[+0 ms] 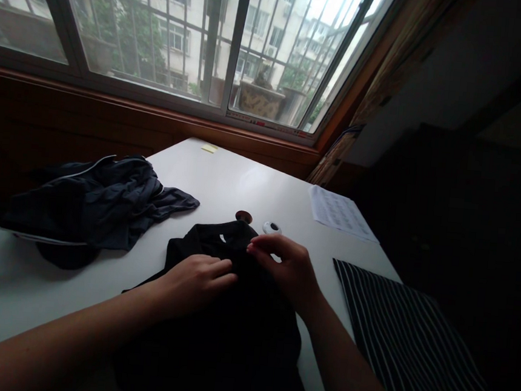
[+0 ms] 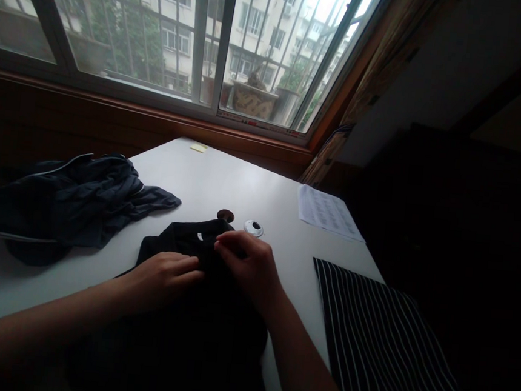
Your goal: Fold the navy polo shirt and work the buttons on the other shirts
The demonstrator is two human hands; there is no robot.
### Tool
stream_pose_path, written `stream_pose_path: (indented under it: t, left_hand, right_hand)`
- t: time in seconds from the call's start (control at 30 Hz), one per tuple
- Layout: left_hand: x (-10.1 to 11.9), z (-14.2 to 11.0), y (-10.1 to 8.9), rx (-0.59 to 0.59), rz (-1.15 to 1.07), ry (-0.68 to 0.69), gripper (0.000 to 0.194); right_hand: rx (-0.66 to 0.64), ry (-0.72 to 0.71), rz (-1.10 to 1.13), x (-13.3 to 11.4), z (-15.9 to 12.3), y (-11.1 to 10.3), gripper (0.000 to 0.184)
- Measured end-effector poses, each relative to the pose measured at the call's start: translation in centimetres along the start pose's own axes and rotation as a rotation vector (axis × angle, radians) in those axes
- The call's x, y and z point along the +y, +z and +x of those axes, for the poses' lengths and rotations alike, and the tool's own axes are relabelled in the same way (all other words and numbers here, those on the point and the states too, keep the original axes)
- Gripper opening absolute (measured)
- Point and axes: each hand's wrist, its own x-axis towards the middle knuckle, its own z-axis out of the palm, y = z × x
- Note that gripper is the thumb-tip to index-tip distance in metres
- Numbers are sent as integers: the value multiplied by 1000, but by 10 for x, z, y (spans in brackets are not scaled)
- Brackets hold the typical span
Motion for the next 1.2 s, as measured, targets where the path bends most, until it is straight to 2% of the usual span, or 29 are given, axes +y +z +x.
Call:
stream_pose_path:
  t: [0.07,0.2,0.27,0.37,0.43,0.53,0.63,0.7,0.77,0.8,0.83,0.93,1.0,1.07,1.1,1.13,1.17,1.2]
  left_hand:
    - [-2,0,-1,39,-6,-49,15]
    - [-6,-3,-4,234,-105,-147,17]
    - [-8,-5,-7,341,-160,-199,20]
    - [-11,-5,-17,510,-179,-294,28]
    - [-10,0,-29,608,-173,-380,33]
    - [-2,17,-54,698,-155,-430,30]
    - [12,40,-83,746,-108,-335,26]
    - [25,56,-103,762,-69,-245,22]
    - [37,68,-125,757,-25,-165,19]
    - [42,73,-136,758,-5,-143,19]
    - [46,75,-146,764,5,-141,19]
    - [48,76,-168,805,-41,-214,27]
    - [46,72,-167,755,-149,-251,56]
    - [46,66,-150,596,-300,-238,92]
    - [49,62,-137,485,-380,-223,105]
    - [54,59,-122,389,-467,-206,114]
    - [60,55,-105,346,-546,-203,116]
    - [67,52,-88,326,-616,-225,110]
  right_hand:
    - [36,23,-16,-1,2,-6,10]
    - [66,107,-64,-4,5,-23,16]
    - [-16,158,-117,-6,5,-30,25]
    - [-265,216,-147,-13,3,-35,42]
    - [-412,216,-118,-22,0,-32,43]
    - [-464,153,-104,-39,-6,-21,40]
    - [-414,78,-139,-50,-14,-4,53]
    - [-329,54,-158,-55,-16,5,39]
    - [-177,33,-152,-58,-15,7,12]
    - [-83,16,-140,-61,-14,5,7]
    - [13,-2,-122,-64,-14,0,12]
    - [292,-17,-63,-76,-13,-26,17]
    - [420,17,-12,-85,-16,-44,19]
    - [452,44,70,-92,-21,-54,18]
    - [433,49,124,-94,-24,-56,16]
    - [401,46,184,-96,-26,-54,16]
    - [364,40,241,-97,-29,-51,17]
    - [334,32,292,-97,-31,-46,20]
